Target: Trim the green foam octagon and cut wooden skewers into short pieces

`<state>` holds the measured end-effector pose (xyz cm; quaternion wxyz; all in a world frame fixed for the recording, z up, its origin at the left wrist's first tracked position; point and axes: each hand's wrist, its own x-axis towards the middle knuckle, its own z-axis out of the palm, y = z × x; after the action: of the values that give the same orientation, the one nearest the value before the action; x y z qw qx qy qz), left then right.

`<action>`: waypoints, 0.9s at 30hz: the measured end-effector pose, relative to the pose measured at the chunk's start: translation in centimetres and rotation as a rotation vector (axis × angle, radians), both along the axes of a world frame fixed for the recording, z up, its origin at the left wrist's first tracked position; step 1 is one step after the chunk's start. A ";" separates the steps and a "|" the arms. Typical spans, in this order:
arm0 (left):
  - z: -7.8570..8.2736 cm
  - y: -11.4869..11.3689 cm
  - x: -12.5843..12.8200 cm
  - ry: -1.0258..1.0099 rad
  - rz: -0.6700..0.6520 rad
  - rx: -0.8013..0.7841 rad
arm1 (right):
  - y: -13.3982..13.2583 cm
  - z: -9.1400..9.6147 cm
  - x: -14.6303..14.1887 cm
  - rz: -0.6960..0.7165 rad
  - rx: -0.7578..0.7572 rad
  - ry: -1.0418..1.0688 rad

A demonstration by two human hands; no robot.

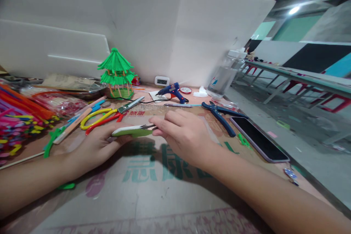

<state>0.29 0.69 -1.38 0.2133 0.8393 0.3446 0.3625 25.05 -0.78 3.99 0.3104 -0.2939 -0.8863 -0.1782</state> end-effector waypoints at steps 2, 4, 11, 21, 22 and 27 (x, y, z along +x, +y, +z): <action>0.1 0.1 0.0 -0.002 0.001 -0.002 | 0.0 -0.1 0.1 0.005 0.006 -0.003; 0.1 0.1 0.1 -0.005 0.001 -0.012 | 0.0 -0.1 0.2 0.012 0.000 0.003; 0.2 0.3 0.1 -0.016 0.029 -0.059 | -0.1 -0.1 0.4 0.021 -0.132 0.096; -0.1 0.2 0.0 0.019 -0.003 0.014 | -0.1 -0.4 0.1 -0.004 -0.040 0.008; -0.2 0.3 0.0 0.025 -0.004 0.012 | -0.1 -0.4 0.1 -0.004 -0.032 0.002; -0.1 0.2 0.0 0.019 -0.028 0.005 | -0.1 -0.5 -0.1 0.003 -0.026 -0.006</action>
<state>0.31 0.92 -1.45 0.2130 0.8479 0.3340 0.3524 24.98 -0.92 3.50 0.3042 -0.2961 -0.8899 -0.1672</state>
